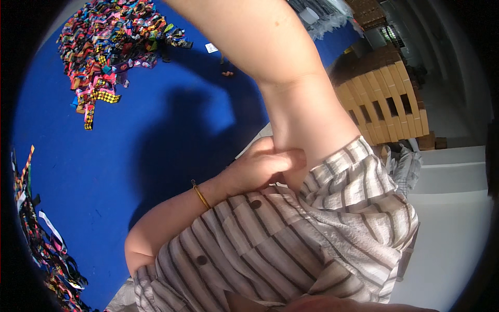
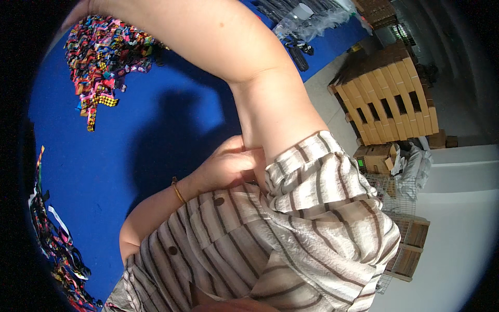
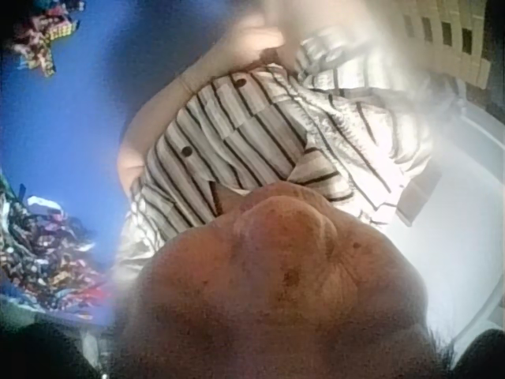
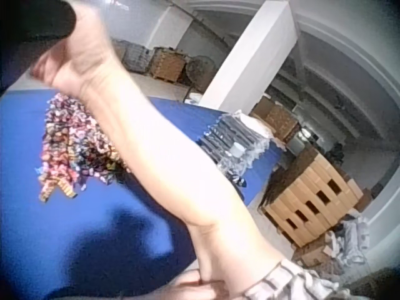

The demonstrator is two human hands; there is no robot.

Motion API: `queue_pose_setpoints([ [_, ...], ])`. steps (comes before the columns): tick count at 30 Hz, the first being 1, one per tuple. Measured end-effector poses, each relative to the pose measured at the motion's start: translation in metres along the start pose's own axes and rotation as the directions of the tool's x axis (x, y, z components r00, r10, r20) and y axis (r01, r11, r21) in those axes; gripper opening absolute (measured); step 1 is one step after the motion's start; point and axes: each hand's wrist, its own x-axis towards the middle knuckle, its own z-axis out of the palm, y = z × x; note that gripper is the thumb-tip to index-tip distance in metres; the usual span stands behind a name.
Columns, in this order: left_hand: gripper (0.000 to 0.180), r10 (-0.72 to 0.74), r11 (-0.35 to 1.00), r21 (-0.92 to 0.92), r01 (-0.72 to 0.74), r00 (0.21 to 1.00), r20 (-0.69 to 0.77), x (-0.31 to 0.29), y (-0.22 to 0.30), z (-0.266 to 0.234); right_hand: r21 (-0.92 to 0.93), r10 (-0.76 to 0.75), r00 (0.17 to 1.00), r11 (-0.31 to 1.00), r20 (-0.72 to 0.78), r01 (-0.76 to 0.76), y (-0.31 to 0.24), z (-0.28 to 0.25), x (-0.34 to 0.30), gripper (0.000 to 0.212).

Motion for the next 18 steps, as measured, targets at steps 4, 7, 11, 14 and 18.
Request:
queue_pose_setpoints([
  [4,0.027,0.072,0.933,0.353,-0.065,0.997,-0.005,0.001,0.0,0.01,-0.09,0.055,0.998,0.994,-0.031,-0.057,-0.005,0.016,-0.01,0.033],
  [7,0.032,0.035,0.905,0.425,0.013,0.994,-0.106,-0.013,0.011,0.021,-0.315,0.143,0.985,0.943,0.095,-0.107,0.025,0.047,-0.002,0.039],
  [11,0.03,-0.077,0.993,0.093,0.069,0.993,0.085,-0.014,0.022,0.022,-0.464,0.21,0.964,0.879,0.166,-0.111,0.05,0.066,-0.021,0.039],
  [14,0.035,-0.048,0.974,-0.213,0.078,0.989,0.143,-0.025,0.026,0.03,-0.611,0.148,0.964,0.791,0.222,0.019,0.048,0.07,-0.02,0.039],
  [18,0.044,-0.047,0.994,-0.089,0.057,0.993,0.108,-0.031,0.034,0.036,-0.628,0.058,0.973,0.772,0.225,0.1,0.054,0.081,-0.015,0.04],
])
